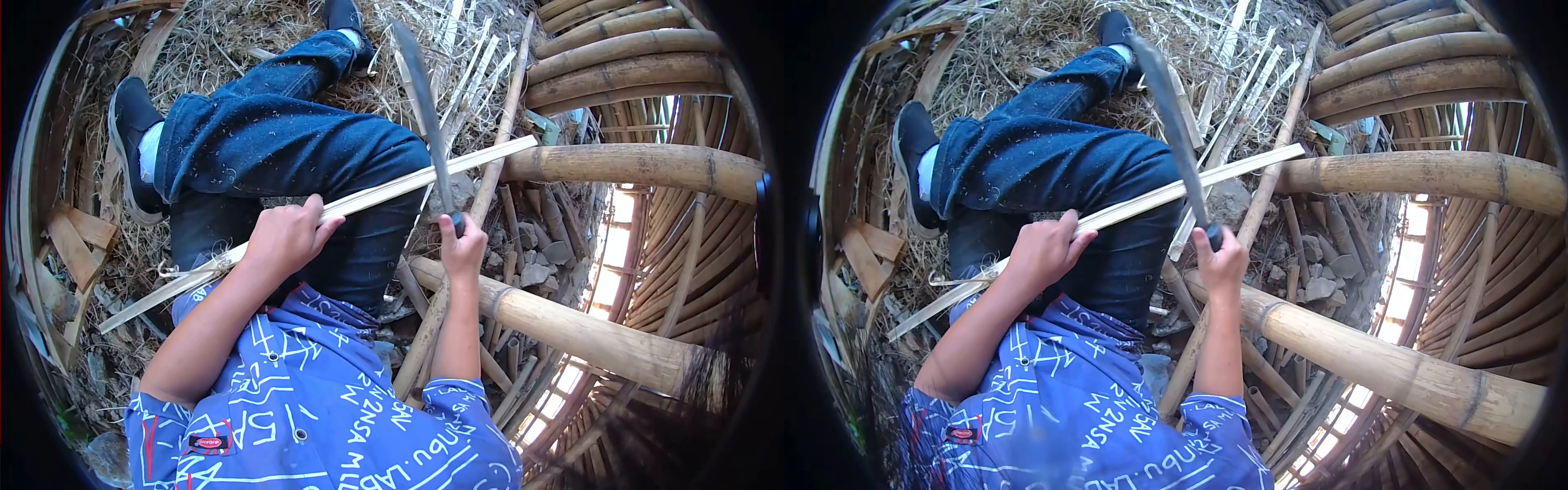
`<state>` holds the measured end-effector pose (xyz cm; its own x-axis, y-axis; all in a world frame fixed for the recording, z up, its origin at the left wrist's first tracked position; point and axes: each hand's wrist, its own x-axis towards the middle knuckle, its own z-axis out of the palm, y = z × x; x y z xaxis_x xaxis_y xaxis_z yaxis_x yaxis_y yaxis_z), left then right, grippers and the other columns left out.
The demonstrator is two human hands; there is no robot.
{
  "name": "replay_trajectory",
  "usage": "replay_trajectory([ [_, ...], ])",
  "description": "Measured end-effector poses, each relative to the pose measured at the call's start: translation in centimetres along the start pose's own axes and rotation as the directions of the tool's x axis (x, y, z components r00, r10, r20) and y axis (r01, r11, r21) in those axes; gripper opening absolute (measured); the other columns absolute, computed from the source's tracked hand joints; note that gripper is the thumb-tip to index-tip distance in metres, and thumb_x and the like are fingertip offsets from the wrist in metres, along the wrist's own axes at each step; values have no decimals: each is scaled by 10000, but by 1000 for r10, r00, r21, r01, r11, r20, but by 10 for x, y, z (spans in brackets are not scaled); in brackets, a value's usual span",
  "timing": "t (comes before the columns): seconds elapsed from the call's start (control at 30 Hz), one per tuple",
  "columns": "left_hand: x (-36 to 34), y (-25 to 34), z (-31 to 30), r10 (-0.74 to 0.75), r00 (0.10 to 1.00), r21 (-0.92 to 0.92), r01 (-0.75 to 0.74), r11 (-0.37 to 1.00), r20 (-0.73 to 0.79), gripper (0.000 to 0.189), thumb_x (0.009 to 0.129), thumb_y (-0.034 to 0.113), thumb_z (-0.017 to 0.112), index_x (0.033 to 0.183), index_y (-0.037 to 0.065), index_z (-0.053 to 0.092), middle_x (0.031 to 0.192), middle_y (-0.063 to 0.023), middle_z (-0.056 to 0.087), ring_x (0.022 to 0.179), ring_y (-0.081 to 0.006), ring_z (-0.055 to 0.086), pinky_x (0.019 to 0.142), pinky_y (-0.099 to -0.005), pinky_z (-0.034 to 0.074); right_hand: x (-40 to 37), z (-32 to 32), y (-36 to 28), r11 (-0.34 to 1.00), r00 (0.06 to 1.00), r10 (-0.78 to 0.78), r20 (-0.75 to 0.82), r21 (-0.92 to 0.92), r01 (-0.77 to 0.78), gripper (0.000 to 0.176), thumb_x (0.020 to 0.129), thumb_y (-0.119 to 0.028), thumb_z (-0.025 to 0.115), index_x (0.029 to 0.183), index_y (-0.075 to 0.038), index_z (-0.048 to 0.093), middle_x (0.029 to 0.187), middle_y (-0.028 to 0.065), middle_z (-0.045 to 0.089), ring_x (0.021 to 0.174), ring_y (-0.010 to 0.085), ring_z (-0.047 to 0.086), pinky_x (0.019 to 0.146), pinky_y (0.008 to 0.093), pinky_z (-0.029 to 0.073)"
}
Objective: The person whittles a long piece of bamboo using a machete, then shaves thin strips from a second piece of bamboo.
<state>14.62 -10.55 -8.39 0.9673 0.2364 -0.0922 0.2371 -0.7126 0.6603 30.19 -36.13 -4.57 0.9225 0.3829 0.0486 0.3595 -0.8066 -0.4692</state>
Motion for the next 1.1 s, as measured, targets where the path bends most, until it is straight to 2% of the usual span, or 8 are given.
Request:
replay_trajectory([
  [0.17,1,0,2,-9,1000,-10,9,1000,6,398,973,414,546,836,41,520,657,-188,626,635,-397,638,564,-500,494,9,-1,20,998,996,51,-67,44,-48,632,895,-611,600,734,1,606,576,170,567,595,373,645,566,427,471],
  [0.37,0,-2,2,-5,1000,-4,5,1000,6,393,970,408,552,834,40,525,661,-188,625,637,-397,638,565,-498,495,-7,14,-12,998,1000,-3,-2,59,3,621,886,-615,615,741,-11,597,574,161,566,591,374,646,566,434,478],
  [0.43,0,-2,2,14,1000,-10,-14,1000,-16,392,969,408,553,837,40,525,662,-188,625,637,-397,638,566,-498,495,-10,18,-21,994,994,-108,10,-17,109,638,874,-646,609,733,-23,604,574,158,575,589,370,653,557,448,486],
  [0.6,0,0,0,0,1000,-10,0,1000,-2,391,968,411,554,841,43,523,659,-187,627,636,-397,639,567,-501,495,11,0,-3,997,999,-16,-28,-77,14,660,859,-683,595,755,-33,639,570,127,595,606,345,676,571,437,505],
  [0.8,0,0,2,4,1000,-21,-5,1000,-11,388,971,411,550,842,46,522,653,-186,626,628,-397,638,566,-502,494,47,-15,41,998,984,58,-167,31,-54,622,916,-571,605,737,25,619,583,179,559,551,323,590,565,415,469],
  [0.9,1,-1,2,-9,1000,-21,9,1000,-9,388,972,410,548,842,46,522,655,-188,629,628,-398,638,566,-502,495,40,-8,35,999,989,-6,-151,40,12,608,918,-556,612,734,24,612,582,169,551,557,307,599,567,410,472],
  [0.97,0,-2,2,-13,1000,-22,13,1000,5,388,972,410,547,841,45,522,657,-189,630,629,-399,638,568,-503,495,26,-2,14,996,999,-6,-39,94,10,573,902,-554,632,767,3,636,581,162,570,556,323,612,564,410,475],
  [1.1,2,-2,0,-6,1000,-19,7,1000,22,390,971,409,549,840,43,527,666,-194,633,637,-403,639,575,-506,497,20,9,3,993,993,-117,-22,-31,116,631,882,-633,605,745,-17,630,559,143,566,572,337,647,555,429,480],
])
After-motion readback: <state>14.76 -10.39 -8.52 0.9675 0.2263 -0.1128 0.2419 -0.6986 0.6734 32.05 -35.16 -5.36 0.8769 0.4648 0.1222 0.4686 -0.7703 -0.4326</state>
